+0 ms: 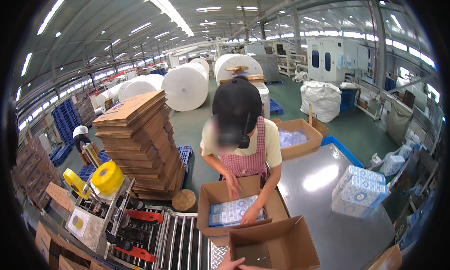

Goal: The person packs boxes with tissue containers, seals the boxes using a tape dispenser on a conveyor, and stacks the sealed boxes.

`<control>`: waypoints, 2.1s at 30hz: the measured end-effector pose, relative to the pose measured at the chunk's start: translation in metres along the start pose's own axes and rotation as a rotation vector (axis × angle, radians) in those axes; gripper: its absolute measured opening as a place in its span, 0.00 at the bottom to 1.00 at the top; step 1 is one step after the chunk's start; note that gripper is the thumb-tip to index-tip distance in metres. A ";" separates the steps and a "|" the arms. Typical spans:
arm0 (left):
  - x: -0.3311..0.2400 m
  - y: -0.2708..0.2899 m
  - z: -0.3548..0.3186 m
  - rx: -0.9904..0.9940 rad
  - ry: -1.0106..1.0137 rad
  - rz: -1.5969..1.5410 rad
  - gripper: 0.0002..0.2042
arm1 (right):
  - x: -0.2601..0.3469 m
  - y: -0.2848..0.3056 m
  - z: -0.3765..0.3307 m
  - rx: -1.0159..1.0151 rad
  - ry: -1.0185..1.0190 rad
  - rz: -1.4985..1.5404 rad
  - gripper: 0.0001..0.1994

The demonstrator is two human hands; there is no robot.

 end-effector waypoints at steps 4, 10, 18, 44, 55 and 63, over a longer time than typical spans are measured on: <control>0.025 0.011 -0.011 -0.202 0.475 0.375 0.38 | 0.071 0.095 -0.062 0.012 -0.368 -1.713 0.31; 0.058 0.114 -0.032 -0.172 0.451 -0.268 0.16 | -0.096 0.246 -0.145 -0.684 -0.407 -1.463 0.33; 0.135 0.146 -0.028 -0.333 0.371 0.913 0.31 | -0.079 0.365 -0.157 -0.645 -0.381 -0.811 0.33; -0.125 -0.474 0.282 0.390 -0.631 1.242 0.52 | -0.031 0.628 -0.336 -1.126 -0.304 -0.954 0.41; -0.114 -0.460 0.277 0.559 -0.947 1.352 0.35 | -0.129 0.624 -0.426 -1.088 -0.744 -0.870 0.61; -0.241 -0.271 0.184 0.236 -0.922 0.816 0.36 | -0.103 0.423 -0.436 -1.163 -1.010 -0.721 0.67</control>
Point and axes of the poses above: each hand's wrist, its own z-axis towards the middle knuckle, its own y-axis out of the back of the hand, x = y × z, the point moved 4 cm from there along z, towards the middle knuckle, and after that the axes turned 1 degree about z, right-handed, at the moved point
